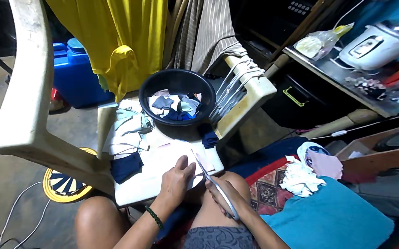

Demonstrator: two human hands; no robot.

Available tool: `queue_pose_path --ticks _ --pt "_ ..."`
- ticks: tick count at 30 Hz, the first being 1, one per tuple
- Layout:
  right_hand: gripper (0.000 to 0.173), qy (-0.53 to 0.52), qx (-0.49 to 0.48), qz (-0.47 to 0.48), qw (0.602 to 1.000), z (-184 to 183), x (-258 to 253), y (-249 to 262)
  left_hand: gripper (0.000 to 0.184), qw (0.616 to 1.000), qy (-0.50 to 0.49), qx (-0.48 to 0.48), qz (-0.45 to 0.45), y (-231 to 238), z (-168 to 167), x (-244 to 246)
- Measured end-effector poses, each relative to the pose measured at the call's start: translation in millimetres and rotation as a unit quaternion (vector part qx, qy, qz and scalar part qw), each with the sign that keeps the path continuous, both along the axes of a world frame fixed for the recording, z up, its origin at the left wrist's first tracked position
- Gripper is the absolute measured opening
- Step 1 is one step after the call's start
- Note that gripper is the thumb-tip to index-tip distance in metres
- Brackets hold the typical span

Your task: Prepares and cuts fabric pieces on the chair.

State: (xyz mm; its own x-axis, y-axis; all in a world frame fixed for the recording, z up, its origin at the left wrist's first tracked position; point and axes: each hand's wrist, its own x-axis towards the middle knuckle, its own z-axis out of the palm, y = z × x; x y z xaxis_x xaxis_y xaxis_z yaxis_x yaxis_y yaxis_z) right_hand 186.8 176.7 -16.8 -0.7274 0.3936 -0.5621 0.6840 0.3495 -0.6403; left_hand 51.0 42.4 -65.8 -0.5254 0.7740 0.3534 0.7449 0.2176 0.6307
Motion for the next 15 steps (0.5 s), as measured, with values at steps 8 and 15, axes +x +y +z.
queue_pose_path --ticks 8,15 --pt "0.046 0.020 0.011 -0.046 0.999 -5.5 -0.5 -2.9 0.028 1.000 -0.019 -0.020 0.000 -0.2 2.0 0.1" --pt "0.053 -0.005 -0.026 -0.020 0.999 6.5 -5.2 -0.2 0.027 1.000 -0.013 -0.015 -0.001 -0.7 0.9 0.4"
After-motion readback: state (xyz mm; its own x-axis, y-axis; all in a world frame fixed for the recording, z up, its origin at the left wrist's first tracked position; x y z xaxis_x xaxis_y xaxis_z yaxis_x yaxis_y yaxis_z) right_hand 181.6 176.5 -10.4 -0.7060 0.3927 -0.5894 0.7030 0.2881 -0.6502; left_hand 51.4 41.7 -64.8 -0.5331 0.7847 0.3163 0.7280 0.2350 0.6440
